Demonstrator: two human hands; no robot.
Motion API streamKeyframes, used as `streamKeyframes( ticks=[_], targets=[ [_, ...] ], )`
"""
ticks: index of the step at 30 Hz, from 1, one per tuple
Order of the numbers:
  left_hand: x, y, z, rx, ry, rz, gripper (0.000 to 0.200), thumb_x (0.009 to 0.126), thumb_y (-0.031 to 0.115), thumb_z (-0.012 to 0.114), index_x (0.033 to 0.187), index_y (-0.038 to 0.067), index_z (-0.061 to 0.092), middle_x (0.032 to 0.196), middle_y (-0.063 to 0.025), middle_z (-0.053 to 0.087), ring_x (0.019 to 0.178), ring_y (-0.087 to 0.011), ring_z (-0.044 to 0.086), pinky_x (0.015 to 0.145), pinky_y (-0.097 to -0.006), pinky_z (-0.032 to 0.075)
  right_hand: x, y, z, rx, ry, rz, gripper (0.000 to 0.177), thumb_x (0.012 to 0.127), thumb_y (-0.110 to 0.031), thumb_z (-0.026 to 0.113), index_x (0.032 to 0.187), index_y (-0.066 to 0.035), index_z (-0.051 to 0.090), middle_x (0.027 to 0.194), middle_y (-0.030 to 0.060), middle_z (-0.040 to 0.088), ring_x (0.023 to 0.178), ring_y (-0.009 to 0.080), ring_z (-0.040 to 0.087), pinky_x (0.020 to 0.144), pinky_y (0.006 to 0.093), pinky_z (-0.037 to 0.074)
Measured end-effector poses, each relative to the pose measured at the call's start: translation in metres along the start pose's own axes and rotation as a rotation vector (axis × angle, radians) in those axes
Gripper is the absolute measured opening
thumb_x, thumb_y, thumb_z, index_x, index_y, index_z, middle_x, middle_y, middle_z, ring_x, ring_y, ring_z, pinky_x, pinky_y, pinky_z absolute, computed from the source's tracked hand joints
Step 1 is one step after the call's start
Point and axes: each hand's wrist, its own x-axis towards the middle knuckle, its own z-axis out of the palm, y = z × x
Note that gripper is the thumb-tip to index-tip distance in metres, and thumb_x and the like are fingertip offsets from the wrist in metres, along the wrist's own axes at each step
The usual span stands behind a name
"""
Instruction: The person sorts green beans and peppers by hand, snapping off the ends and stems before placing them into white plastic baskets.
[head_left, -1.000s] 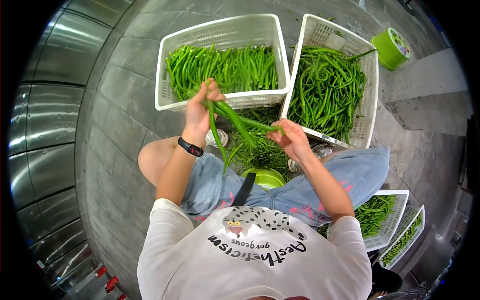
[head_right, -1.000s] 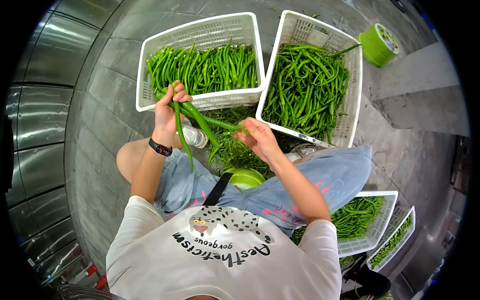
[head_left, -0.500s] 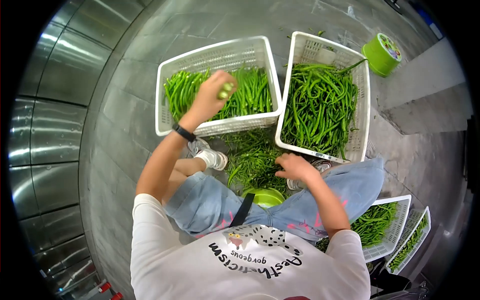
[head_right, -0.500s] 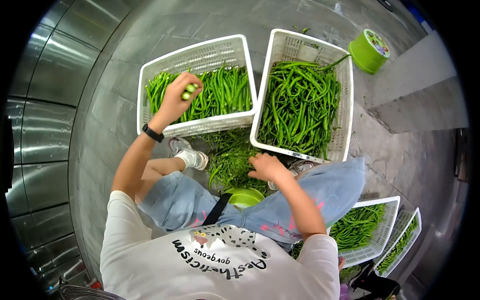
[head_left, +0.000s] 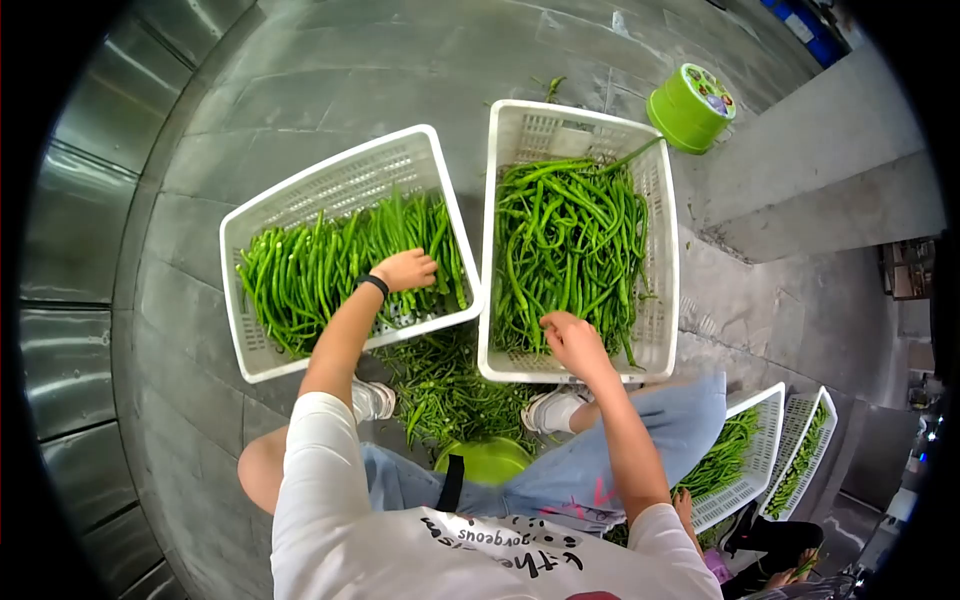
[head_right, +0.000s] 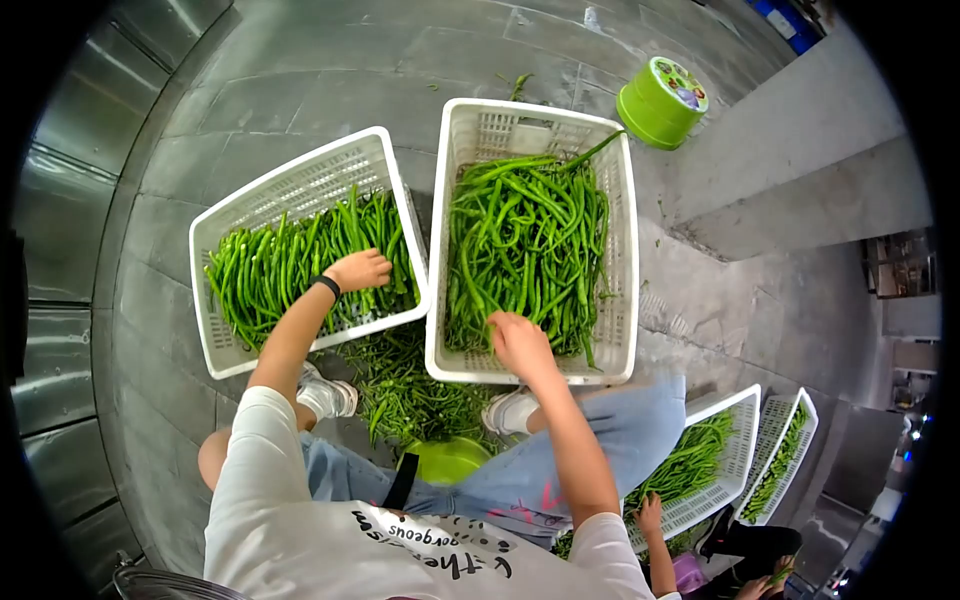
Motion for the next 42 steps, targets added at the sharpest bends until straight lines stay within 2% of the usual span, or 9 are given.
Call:
streamKeyframes(
  ticks=[3, 5, 9, 13, 16, 20, 28, 33, 42],
  targets=[
    [0.013, 0.001, 0.028, 0.037, -0.005, -0.011, 0.017, 0.082, 0.017, 0.057, 0.097, 0.021, 0.061, 0.102, -0.002, 0.054, 0.103, -0.0185, 0.051, 0.091, -0.0372, 0.039, 0.041, 0.026, 0.021, -0.363, -0.146, 0.05, 0.035, 0.076, -0.001, 0.053, 0.109, -0.012, 0.056, 0.106, 0.015, 0.058, 0.093, 0.0321, 0.06, 0.069, 0.0433, 0.051],
    [0.018, 0.001, 0.016, 0.018, -0.105, -0.117, 0.025, 0.083, 0.02, 0.057, 0.108, 0.023, 0.059, 0.115, -0.0031, 0.053, 0.114, -0.02, 0.047, 0.1, -0.0439, 0.035, 0.064, 0.049, 0.053, -0.539, -0.054, -0.204, 0.04, 0.078, -0.004, 0.053, 0.117, -0.014, 0.054, 0.117, 0.0129, 0.052, 0.108, 0.0276, 0.053, 0.073, 0.0442, 0.05],
    [0.003, 0.001, -0.019, 0.079, -0.084, -0.186, 0.046, 0.085, 0.023, 0.058, 0.129, 0.021, 0.044, 0.141, -0.0077, 0.038, 0.13, -0.0254, 0.036, 0.109, -0.0531, 0.025, 0.1, 0.064, 0.09, -1.046, -0.419, -0.614, 0.052, 0.085, -0.019, 0.056, 0.135, -0.018, 0.044, 0.146, 0.0047, 0.031, 0.139, 0.0237, 0.02, 0.096, 0.054, 0.038],
    [-0.025, 0.016, -0.034, 0.081, -0.028, -0.269, 0.054, 0.085, 0.02, 0.057, 0.136, 0.015, 0.037, 0.143, -0.0085, 0.034, 0.131, -0.0259, 0.034, 0.107, -0.0517, 0.029, 0.11, 0.092, 0.122, -1.203, -0.574, -0.698, 0.064, 0.089, -0.025, 0.052, 0.146, -0.024, 0.023, 0.151, -0.0003, 0.022, 0.137, 0.0225, 0.021, 0.095, 0.0606, 0.033],
    [-0.046, 0.029, -0.054, 0.028, -0.008, -0.307, 0.05, 0.084, 0.016, 0.057, 0.132, 0.014, 0.043, 0.142, -0.0091, 0.035, 0.131, -0.0264, 0.034, 0.105, -0.0492, 0.032, 0.114, 0.093, 0.137, -1.326, -0.577, -0.724, 0.058, 0.09, -0.023, 0.05, 0.143, -0.027, 0.028, 0.145, 0.0031, 0.028, 0.131, 0.0256, 0.026, 0.091, 0.0606, 0.034],
    [-0.064, 0.044, -0.067, -0.033, 0.019, -0.314, 0.044, 0.086, 0.018, 0.056, 0.128, 0.013, 0.047, 0.143, -0.0099, 0.033, 0.132, -0.0265, 0.031, 0.102, -0.046, 0.034, 0.115, 0.088, 0.122, -1.117, -0.476, -0.777, 0.033, 0.091, -0.021, 0.048, 0.122, -0.028, 0.054, 0.133, 0.0048, 0.039, 0.122, 0.0251, 0.033, 0.083, 0.0574, 0.037],
    [-0.084, 0.061, -0.139, -0.111, 0.114, -0.352, 0.039, 0.081, 0.013, 0.055, 0.121, 0.011, 0.054, 0.14, -0.0106, 0.036, 0.128, -0.0256, 0.036, 0.096, -0.0399, 0.038, 0.085, 0.071, 0.045, -0.947, -0.433, -0.786, 0.034, 0.084, -0.015, 0.051, 0.117, -0.025, 0.053, 0.127, 0.0038, 0.044, 0.115, 0.0252, 0.045, 0.081, 0.0423, 0.046],
    [-0.099, 0.082, -0.202, -0.157, 0.18, -0.398, 0.039, 0.079, 0.013, 0.058, 0.117, 0.01, 0.054, 0.135, -0.0097, 0.041, 0.121, -0.0249, 0.043, 0.091, -0.0371, 0.04, 0.041, 0.016, -0.035, -0.45, -0.087, -0.61, 0.047, 0.063, 0.001, 0.067, 0.106, -0.012, 0.056, 0.116, 0.0067, 0.052, 0.105, 0.0298, 0.049, 0.085, 0.0367, 0.047],
    [-0.122, 0.147, -0.23, -0.351, 0.412, -0.654, 0.026, 0.081, 0.013, 0.058, 0.107, 0.009, 0.056, 0.115, -0.008, 0.052, 0.102, -0.0266, 0.054, 0.082, -0.0388, 0.047, -0.015, -0.012, -0.072, 0.265, 0.659, -0.379, 0.029, 0.065, 0.0, 0.071, 0.09, -0.005, 0.058, 0.096, 0.012, 0.055, 0.086, 0.0249, 0.056, 0.077, 0.0308, 0.046]
  ],
)
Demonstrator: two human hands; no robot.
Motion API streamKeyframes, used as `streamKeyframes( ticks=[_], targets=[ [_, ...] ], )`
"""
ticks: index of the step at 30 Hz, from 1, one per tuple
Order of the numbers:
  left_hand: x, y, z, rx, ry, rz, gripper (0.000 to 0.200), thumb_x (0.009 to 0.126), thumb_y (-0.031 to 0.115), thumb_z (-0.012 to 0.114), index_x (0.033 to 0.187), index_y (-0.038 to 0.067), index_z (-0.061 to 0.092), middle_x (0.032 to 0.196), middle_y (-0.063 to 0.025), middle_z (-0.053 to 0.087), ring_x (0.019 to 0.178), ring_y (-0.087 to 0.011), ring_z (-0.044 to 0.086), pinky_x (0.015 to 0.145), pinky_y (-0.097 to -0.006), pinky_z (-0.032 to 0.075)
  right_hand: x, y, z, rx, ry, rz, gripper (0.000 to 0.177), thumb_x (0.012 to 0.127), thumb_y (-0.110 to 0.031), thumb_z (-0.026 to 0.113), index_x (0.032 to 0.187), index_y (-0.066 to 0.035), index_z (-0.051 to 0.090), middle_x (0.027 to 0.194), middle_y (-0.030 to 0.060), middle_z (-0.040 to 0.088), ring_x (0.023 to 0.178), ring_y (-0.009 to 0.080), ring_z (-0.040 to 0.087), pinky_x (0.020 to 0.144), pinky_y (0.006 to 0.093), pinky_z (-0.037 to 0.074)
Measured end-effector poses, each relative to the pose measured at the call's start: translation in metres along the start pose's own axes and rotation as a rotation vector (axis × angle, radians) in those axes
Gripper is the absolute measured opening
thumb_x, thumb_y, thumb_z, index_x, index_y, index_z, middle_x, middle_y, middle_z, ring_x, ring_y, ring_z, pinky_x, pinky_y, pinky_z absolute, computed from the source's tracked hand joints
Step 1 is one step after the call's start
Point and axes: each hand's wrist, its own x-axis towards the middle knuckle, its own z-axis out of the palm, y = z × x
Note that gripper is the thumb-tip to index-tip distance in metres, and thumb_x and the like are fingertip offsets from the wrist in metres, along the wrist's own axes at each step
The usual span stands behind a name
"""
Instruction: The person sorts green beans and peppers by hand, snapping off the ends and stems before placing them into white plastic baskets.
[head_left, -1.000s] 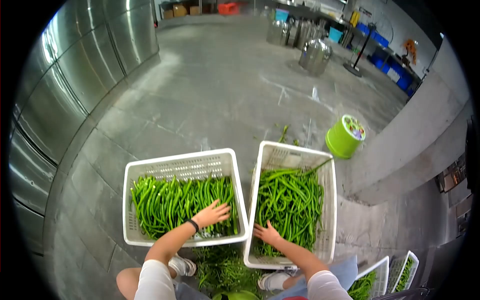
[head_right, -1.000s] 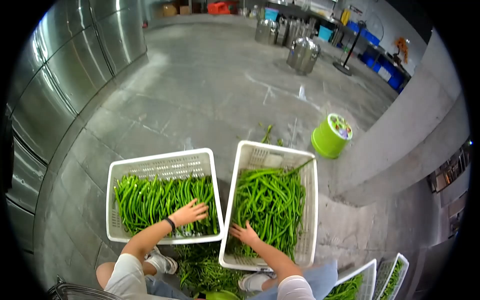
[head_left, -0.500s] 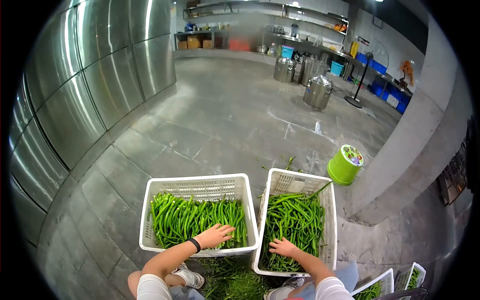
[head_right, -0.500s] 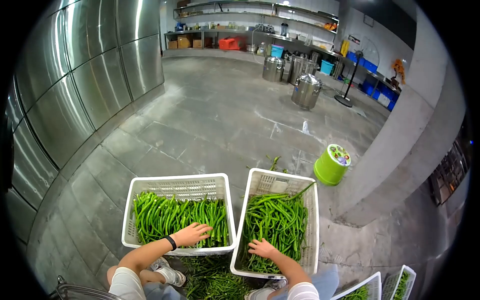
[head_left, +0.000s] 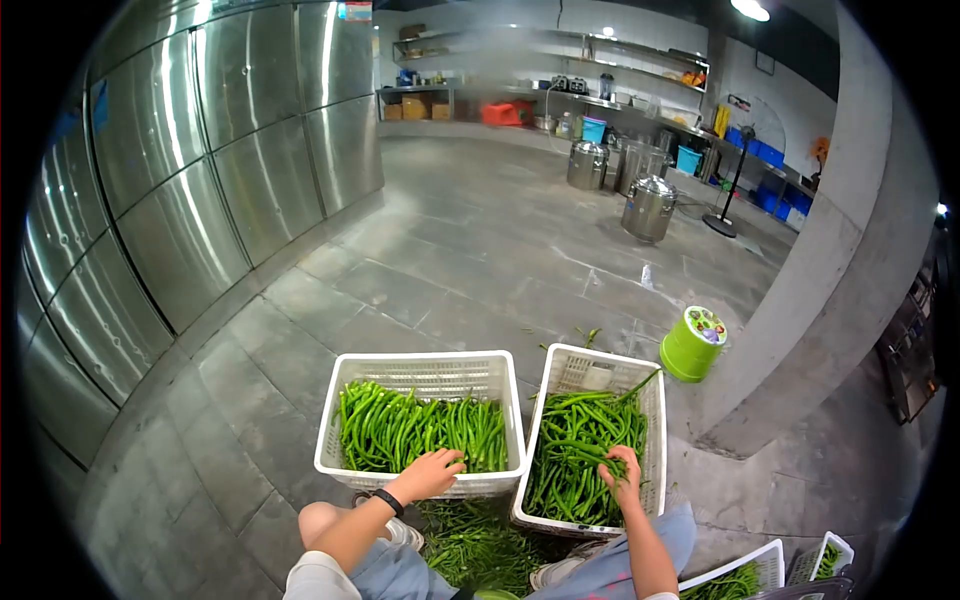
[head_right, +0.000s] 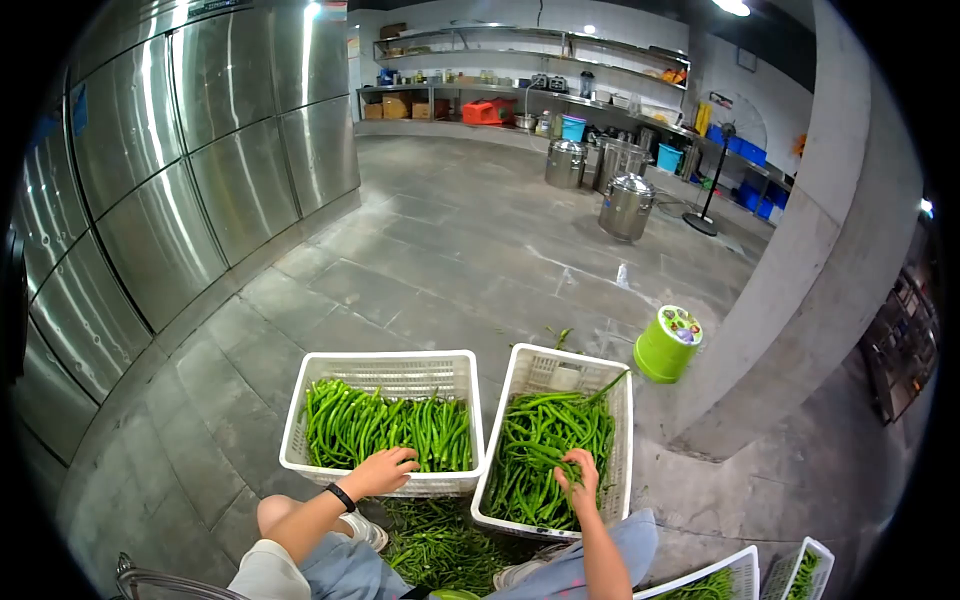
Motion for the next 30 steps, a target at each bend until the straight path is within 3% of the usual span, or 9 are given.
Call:
streamKeyframes(
  ticks=[5, 6, 10, 13, 17, 21, 24, 27, 30],
  targets=[
    [-0.01, 0.001, 0.014, -0.043, -0.02, 0.016, 0.023, 0.082, 0.013, 0.058, 0.104, 0.008, 0.056, 0.11, -0.0076, 0.053, 0.098, -0.026, 0.056, 0.081, -0.0384, 0.047, -0.022, -0.021, -0.019, 0.041, 0.079, 0.056, 0.024, 0.068, -0.001, 0.07, 0.089, -0.003, 0.058, 0.094, 0.0108, 0.056, 0.085, 0.0233, 0.056, 0.076, 0.0316, 0.046],
    [-0.008, 0.001, 0.013, -0.052, -0.017, 0.009, 0.022, 0.082, 0.014, 0.058, 0.104, 0.008, 0.057, 0.109, -0.0073, 0.054, 0.098, -0.0259, 0.056, 0.081, -0.0383, 0.047, -0.025, -0.02, -0.021, 0.066, 0.108, 0.045, 0.022, 0.071, -0.002, 0.069, 0.088, -0.004, 0.057, 0.093, 0.0085, 0.055, 0.083, 0.0195, 0.055, 0.074, 0.0302, 0.046],
    [0.003, 0.009, 0.008, -0.06, 0.0, 0.002, 0.02, 0.083, 0.016, 0.058, 0.102, 0.008, 0.058, 0.103, -0.0064, 0.057, 0.095, -0.0255, 0.057, 0.08, -0.0378, 0.047, -0.031, -0.031, -0.026, 0.53, 0.229, 0.473, 0.017, 0.076, -0.003, 0.066, 0.088, -0.006, 0.054, 0.09, 0.0026, 0.053, 0.078, 0.0116, 0.051, 0.07, 0.0256, 0.044],
    [0.013, 0.019, 0.011, -0.033, 0.021, 0.04, 0.016, 0.082, 0.016, 0.058, 0.096, 0.008, 0.059, 0.093, -0.0056, 0.058, 0.09, -0.024, 0.058, 0.076, -0.0369, 0.046, -0.02, -0.019, -0.023, 0.328, 0.241, 0.374, 0.014, 0.078, -0.002, 0.064, 0.087, -0.006, 0.054, 0.088, 0.0023, 0.053, 0.079, 0.0121, 0.051, 0.072, 0.0258, 0.043],
    [0.022, 0.03, 0.02, 0.042, -0.046, 0.074, 0.012, 0.08, 0.017, 0.057, 0.089, 0.009, 0.058, 0.087, -0.0052, 0.057, 0.087, -0.0228, 0.057, 0.072, -0.0364, 0.045, 0.002, 0.008, -0.001, 0.324, 0.176, 0.452, 0.011, 0.077, -0.005, 0.065, 0.085, -0.009, 0.057, 0.082, 0.0, 0.056, 0.08, 0.0123, 0.051, 0.075, 0.027, 0.042],
    [0.035, 0.046, 0.023, 0.008, -0.016, 0.116, 0.017, 0.08, 0.017, 0.059, 0.095, 0.011, 0.056, 0.093, -0.0034, 0.058, 0.088, -0.0211, 0.057, 0.073, -0.0346, 0.044, 0.024, -0.006, 0.024, 0.185, 0.058, 0.327, 0.009, 0.076, -0.008, 0.067, 0.08, -0.008, 0.059, 0.078, -0.0013, 0.056, 0.079, 0.0117, 0.052, 0.073, 0.0261, 0.041],
    [0.046, 0.057, 0.024, -0.063, 0.071, 0.141, 0.025, 0.081, 0.018, 0.059, 0.104, 0.01, 0.055, 0.104, -0.0036, 0.058, 0.093, -0.021, 0.056, 0.075, -0.0333, 0.044, 0.021, -0.014, 0.047, 0.343, 0.039, 0.335, 0.011, 0.075, -0.004, 0.067, 0.081, -0.007, 0.059, 0.079, -0.0002, 0.057, 0.079, 0.0125, 0.053, 0.072, 0.0277, 0.042],
    [0.05, 0.06, 0.03, -0.043, 0.06, 0.163, 0.027, 0.08, 0.018, 0.06, 0.105, 0.009, 0.054, 0.108, -0.0035, 0.056, 0.095, -0.02, 0.055, 0.077, -0.0332, 0.043, 0.013, -0.028, 0.063, 0.065, 0.004, -0.117, 0.016, 0.072, -0.003, 0.068, 0.082, -0.007, 0.058, 0.08, 0.0041, 0.06, 0.075, 0.0198, 0.055, 0.07, 0.0306, 0.044],
    [0.056, 0.066, 0.024, -0.053, 0.05, 0.15, 0.044, 0.081, 0.019, 0.061, 0.121, 0.006, 0.048, 0.119, -0.0082, 0.052, 0.105, -0.0231, 0.053, 0.084, -0.0339, 0.043, 0.011, -0.068, 0.062, -0.05, -0.149, -0.338, 0.015, 0.069, 0.0, 0.067, 0.079, -0.005, 0.056, 0.081, 0.0092, 0.061, 0.073, 0.028, 0.056, 0.067, 0.0351, 0.045]
  ],
)
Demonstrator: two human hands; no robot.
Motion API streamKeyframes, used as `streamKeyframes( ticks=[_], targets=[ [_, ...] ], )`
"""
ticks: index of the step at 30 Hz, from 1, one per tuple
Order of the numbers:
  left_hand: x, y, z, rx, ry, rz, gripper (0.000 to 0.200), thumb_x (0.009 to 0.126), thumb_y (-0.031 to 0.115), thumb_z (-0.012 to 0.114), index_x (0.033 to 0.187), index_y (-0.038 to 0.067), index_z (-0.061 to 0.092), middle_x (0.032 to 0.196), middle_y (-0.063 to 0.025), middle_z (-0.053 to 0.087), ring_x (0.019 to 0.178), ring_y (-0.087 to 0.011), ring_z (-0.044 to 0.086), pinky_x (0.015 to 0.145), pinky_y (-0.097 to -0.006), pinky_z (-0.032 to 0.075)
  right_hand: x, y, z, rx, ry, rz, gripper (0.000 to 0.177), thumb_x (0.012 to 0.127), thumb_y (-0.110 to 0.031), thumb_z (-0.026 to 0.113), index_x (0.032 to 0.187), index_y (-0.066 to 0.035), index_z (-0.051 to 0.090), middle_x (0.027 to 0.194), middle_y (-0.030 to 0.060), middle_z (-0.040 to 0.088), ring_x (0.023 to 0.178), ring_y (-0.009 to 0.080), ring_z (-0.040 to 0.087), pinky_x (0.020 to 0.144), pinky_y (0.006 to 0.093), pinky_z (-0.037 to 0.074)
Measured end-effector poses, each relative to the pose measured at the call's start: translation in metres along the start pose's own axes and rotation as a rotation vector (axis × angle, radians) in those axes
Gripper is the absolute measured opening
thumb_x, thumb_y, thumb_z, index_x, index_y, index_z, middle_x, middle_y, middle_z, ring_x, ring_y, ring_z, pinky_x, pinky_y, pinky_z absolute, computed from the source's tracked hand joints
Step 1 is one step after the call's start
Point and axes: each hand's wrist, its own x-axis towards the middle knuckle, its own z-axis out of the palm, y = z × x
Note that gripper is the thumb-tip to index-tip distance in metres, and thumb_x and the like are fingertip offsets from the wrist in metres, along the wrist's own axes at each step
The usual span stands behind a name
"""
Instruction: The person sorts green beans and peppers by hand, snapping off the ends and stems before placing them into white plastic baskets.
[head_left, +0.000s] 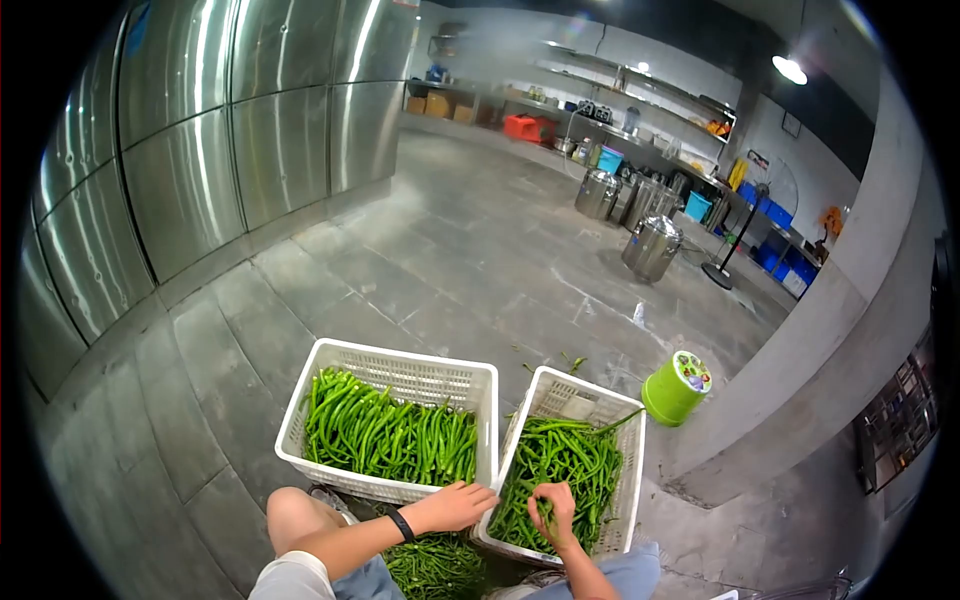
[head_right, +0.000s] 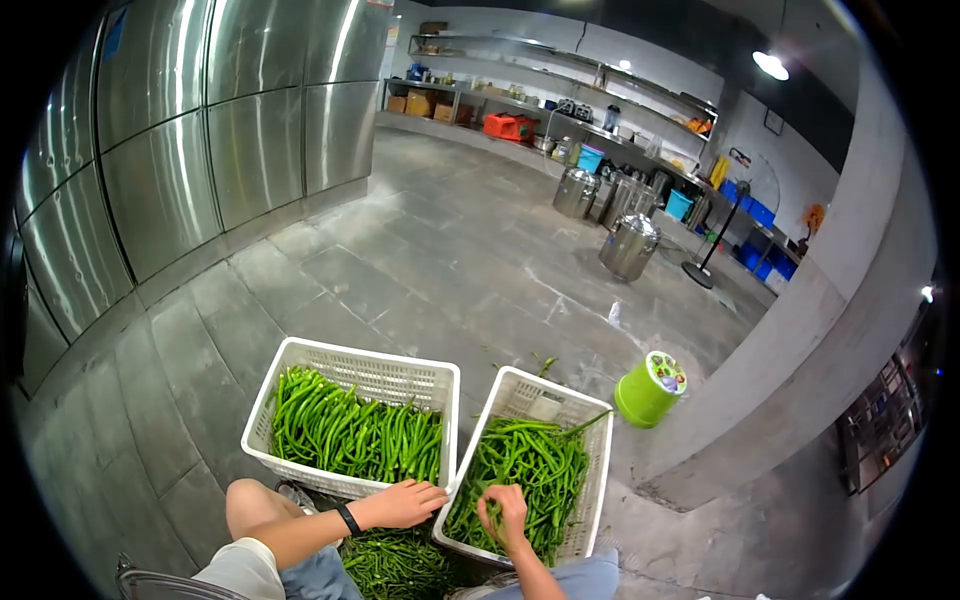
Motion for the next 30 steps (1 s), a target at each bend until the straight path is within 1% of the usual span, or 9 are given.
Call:
streamKeyframes(
  ticks=[7, 9, 11, 13, 15, 19, 21, 25, 30],
  targets=[
    [0.038, 0.037, -0.019, -0.401, 0.148, -0.003, 0.096, 0.064, 0.026, 0.077, 0.142, 0.007, 0.024, 0.146, -0.0124, 0.028, 0.136, -0.0311, 0.027, 0.112, -0.05, 0.021, 0.005, -0.074, -0.019, -0.111, -0.076, -0.408, 0.022, 0.062, -0.011, 0.075, 0.081, -0.009, 0.063, 0.09, 0.0042, 0.064, 0.068, 0.0221, 0.056, 0.061, 0.0305, 0.049],
    [0.043, 0.046, -0.009, -0.478, 0.294, 0.062, 0.083, 0.063, 0.021, 0.072, 0.136, 0.008, 0.036, 0.142, -0.0093, 0.035, 0.135, -0.0282, 0.03, 0.112, -0.0559, 0.011, -0.006, -0.086, -0.016, -0.054, -0.027, -0.349, 0.023, 0.063, -0.008, 0.073, 0.085, -0.01, 0.064, 0.09, 0.0026, 0.065, 0.072, 0.0206, 0.057, 0.064, 0.0303, 0.049],
    [0.043, 0.049, -0.001, -0.448, 0.354, 0.118, 0.064, 0.065, 0.021, 0.07, 0.123, 0.006, 0.048, 0.127, -0.0093, 0.049, 0.128, -0.0283, 0.041, 0.112, -0.0564, 0.014, -0.011, -0.087, -0.022, 0.001, -0.023, -0.318, 0.03, 0.062, -0.01, 0.076, 0.09, -0.01, 0.064, 0.093, 0.0034, 0.065, 0.075, 0.0217, 0.058, 0.067, 0.0307, 0.048],
    [0.044, 0.051, -0.004, -0.59, 0.372, 0.146, 0.059, 0.065, 0.022, 0.073, 0.115, 0.002, 0.051, 0.112, -0.0131, 0.058, 0.11, -0.0315, 0.056, 0.103, -0.0465, 0.038, 0.001, -0.096, -0.031, 0.143, -0.015, -0.21, 0.045, 0.066, -0.027, 0.082, 0.101, -0.009, 0.06, 0.095, 0.0076, 0.063, 0.084, 0.0252, 0.058, 0.07, 0.0339, 0.046],
    [0.043, 0.065, -0.026, -1.006, 0.105, -0.161, 0.06, 0.066, 0.022, 0.076, 0.117, 0.0, 0.051, 0.115, -0.0144, 0.058, 0.108, -0.0268, 0.057, 0.097, -0.0376, 0.043, 0.018, -0.101, -0.037, 0.363, -0.035, 0.008, 0.045, 0.069, -0.028, 0.08, 0.102, -0.007, 0.058, 0.096, 0.009, 0.063, 0.087, 0.0235, 0.058, 0.074, 0.0349, 0.046],
    [0.03, 0.063, 0.02, -1.331, 0.136, -0.414, 0.069, 0.078, 0.011, 0.07, 0.136, 0.002, 0.033, 0.11, -0.0092, 0.057, 0.095, -0.0162, 0.058, 0.083, -0.0308, 0.049, 0.014, -0.068, -0.036, 0.846, -0.253, 0.67, 0.038, 0.078, -0.02, 0.073, 0.109, -0.003, 0.058, 0.097, 0.0056, 0.063, 0.087, 0.0171, 0.059, 0.077, 0.0327, 0.048],
    [0.029, 0.062, 0.005, -1.512, 0.056, -0.537, 0.074, 0.081, 0.004, 0.065, 0.141, 0.007, 0.021, 0.102, -0.0062, 0.057, 0.078, -0.0141, 0.062, 0.07, -0.0283, 0.052, 0.009, -0.048, -0.033, 0.807, -0.302, 0.789, 0.03, 0.086, -0.014, 0.063, 0.113, -0.001, 0.057, 0.095, 0.0048, 0.063, 0.079, 0.014, 0.061, 0.076, 0.0296, 0.05],
    [0.02, 0.047, 0.026, -1.837, 0.146, -0.654, 0.038, 0.082, 0.005, 0.063, 0.117, 0.004, 0.046, 0.097, -0.0085, 0.06, 0.08, -0.016, 0.062, 0.068, -0.0302, 0.053, -0.006, -0.031, -0.019, 0.917, -0.183, 0.948, 0.022, 0.092, -0.013, 0.055, 0.107, 0.002, 0.06, 0.094, 0.0059, 0.065, 0.077, 0.0125, 0.062, 0.074, 0.0268, 0.051],
    [0.003, 0.046, 0.019, -1.865, 0.15, -0.741, 0.034, 0.084, 0.009, 0.062, 0.114, 0.002, 0.048, 0.1, -0.0103, 0.061, 0.083, -0.0191, 0.063, 0.071, -0.0326, 0.053, -0.015, -0.039, -0.014, 1.007, -0.141, 0.965, 0.017, 0.091, -0.013, 0.059, 0.1, 0.001, 0.061, 0.09, 0.0066, 0.065, 0.076, 0.0124, 0.062, 0.071, 0.0262, 0.052]
  ],
)
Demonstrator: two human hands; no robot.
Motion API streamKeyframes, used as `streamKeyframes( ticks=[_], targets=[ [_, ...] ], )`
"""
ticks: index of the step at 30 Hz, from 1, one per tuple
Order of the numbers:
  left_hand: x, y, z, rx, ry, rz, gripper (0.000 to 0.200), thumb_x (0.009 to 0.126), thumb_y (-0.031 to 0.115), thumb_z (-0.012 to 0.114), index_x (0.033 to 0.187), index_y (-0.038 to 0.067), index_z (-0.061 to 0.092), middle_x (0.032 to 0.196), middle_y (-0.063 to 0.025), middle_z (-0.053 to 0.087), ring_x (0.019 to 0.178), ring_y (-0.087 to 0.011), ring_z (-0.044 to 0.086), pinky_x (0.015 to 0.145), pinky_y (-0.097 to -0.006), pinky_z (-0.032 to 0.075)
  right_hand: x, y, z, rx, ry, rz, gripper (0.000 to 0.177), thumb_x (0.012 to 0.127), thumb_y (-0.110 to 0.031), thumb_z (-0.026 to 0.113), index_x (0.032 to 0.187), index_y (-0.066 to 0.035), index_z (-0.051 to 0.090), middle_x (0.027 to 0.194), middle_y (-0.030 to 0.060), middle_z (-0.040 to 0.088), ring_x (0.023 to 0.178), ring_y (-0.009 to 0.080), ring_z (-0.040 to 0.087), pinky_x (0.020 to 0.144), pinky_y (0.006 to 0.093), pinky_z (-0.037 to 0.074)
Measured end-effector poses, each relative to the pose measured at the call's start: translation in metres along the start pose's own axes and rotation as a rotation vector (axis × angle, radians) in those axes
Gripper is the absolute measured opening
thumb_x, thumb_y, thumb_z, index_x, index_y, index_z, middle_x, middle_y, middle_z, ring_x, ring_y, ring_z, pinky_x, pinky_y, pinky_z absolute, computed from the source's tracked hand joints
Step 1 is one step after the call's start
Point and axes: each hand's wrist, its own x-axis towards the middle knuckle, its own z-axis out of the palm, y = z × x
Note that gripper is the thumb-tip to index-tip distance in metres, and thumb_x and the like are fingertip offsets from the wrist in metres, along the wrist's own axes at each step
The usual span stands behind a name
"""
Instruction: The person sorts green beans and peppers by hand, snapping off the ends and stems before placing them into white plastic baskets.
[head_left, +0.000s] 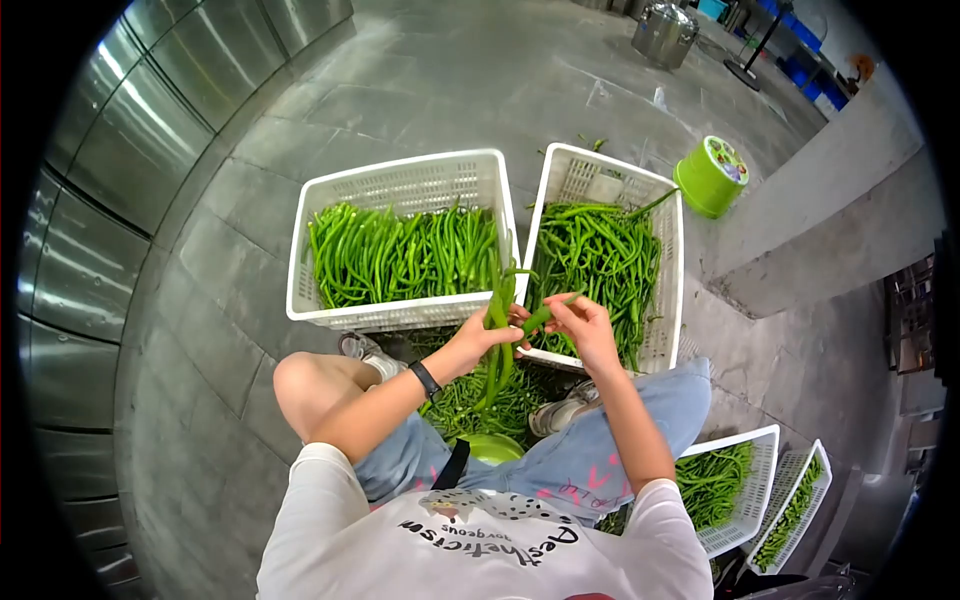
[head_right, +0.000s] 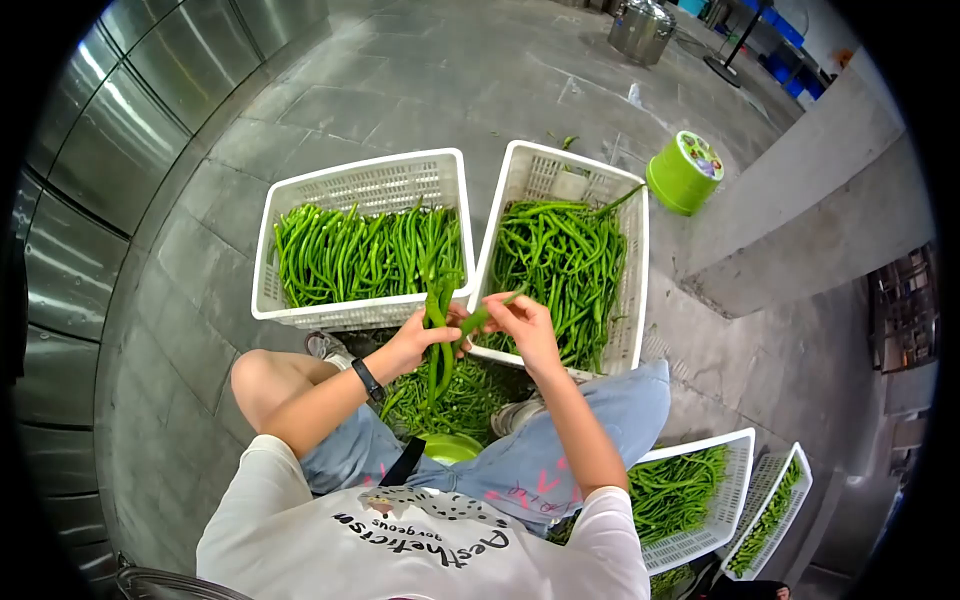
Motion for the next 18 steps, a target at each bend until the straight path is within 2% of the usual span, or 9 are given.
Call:
streamKeyframes(
  ticks=[3, 5, 8, 11, 12, 16, 18],
  targets=[
    [-0.005, -0.004, 0.005, 0.009, 0.007, 0.03, 0.031, 0.086, 0.012, 0.063, 0.112, 0.002, 0.049, 0.098, -0.0094, 0.06, 0.079, -0.0182, 0.062, 0.068, -0.0323, 0.052, -0.006, 0.004, 0.01, -0.036, -0.026, 0.037, 0.014, 0.087, -0.011, 0.064, 0.094, 0.0, 0.061, 0.08, 0.0061, 0.064, 0.071, 0.0114, 0.061, 0.066, 0.025, 0.05],
    [-0.008, -0.004, 0.008, 0.047, 0.022, 0.024, 0.027, 0.086, 0.012, 0.064, 0.107, 0.002, 0.051, 0.093, -0.008, 0.06, 0.075, -0.0161, 0.06, 0.067, -0.0312, 0.051, -0.006, 0.015, 0.012, -0.109, -0.037, 0.011, 0.014, 0.086, -0.011, 0.065, 0.092, 0.001, 0.061, 0.078, 0.0065, 0.064, 0.069, 0.0109, 0.059, 0.064, 0.024, 0.048],
    [-0.01, -0.005, 0.006, 0.04, 0.028, -0.009, 0.024, 0.085, 0.012, 0.064, 0.102, 0.002, 0.052, 0.086, -0.0067, 0.06, 0.07, -0.0144, 0.059, 0.065, -0.0292, 0.05, -0.005, 0.015, 0.01, -0.053, -0.076, 0.065, 0.013, 0.087, -0.011, 0.063, 0.089, 0.001, 0.06, 0.075, 0.0053, 0.062, 0.064, 0.0107, 0.055, 0.061, 0.0234, 0.045],
    [-0.01, -0.008, 0.0, 0.065, -0.049, 0.009, 0.025, 0.084, 0.012, 0.066, 0.102, 0.002, 0.052, 0.086, -0.007, 0.06, 0.069, -0.0139, 0.058, 0.063, -0.0278, 0.048, -0.003, 0.017, 0.004, 0.259, -0.159, 0.236, 0.015, 0.09, -0.015, 0.06, 0.091, 0.0, 0.06, 0.073, 0.0041, 0.059, 0.063, 0.0107, 0.053, 0.061, 0.0239, 0.045],
    [-0.012, -0.006, 0.0, 0.071, -0.063, 0.005, 0.024, 0.083, 0.012, 0.066, 0.101, 0.003, 0.053, 0.087, -0.0076, 0.06, 0.069, -0.014, 0.057, 0.063, -0.0273, 0.047, -0.004, 0.017, 0.004, 0.315, -0.183, 0.276, 0.017, 0.091, -0.018, 0.059, 0.089, -0.001, 0.06, 0.072, 0.0037, 0.058, 0.06, 0.0108, 0.051, 0.058, 0.024, 0.043],
    [-0.015, 0.0, -0.003, -0.045, -0.081, -0.039, 0.024, 0.082, 0.011, 0.066, 0.101, 0.004, 0.054, 0.088, -0.0087, 0.061, 0.071, -0.0159, 0.058, 0.064, -0.0287, 0.048, -0.005, 0.014, 0.005, 0.329, -0.209, 0.324, 0.014, 0.089, -0.017, 0.06, 0.087, -0.002, 0.06, 0.072, 0.0032, 0.058, 0.058, 0.0095, 0.051, 0.053, 0.0227, 0.042],
    [-0.012, -0.004, -0.017, -0.177, -0.017, -0.061, 0.028, 0.081, 0.012, 0.065, 0.104, 0.005, 0.051, 0.09, -0.0101, 0.059, 0.071, -0.0169, 0.057, 0.063, -0.0298, 0.049, -0.004, 0.016, 0.0, 0.238, -0.256, 0.393, 0.013, 0.088, -0.015, 0.062, 0.085, -0.003, 0.06, 0.071, 0.0025, 0.059, 0.057, 0.0089, 0.052, 0.053, 0.0219, 0.043]
  ],
)
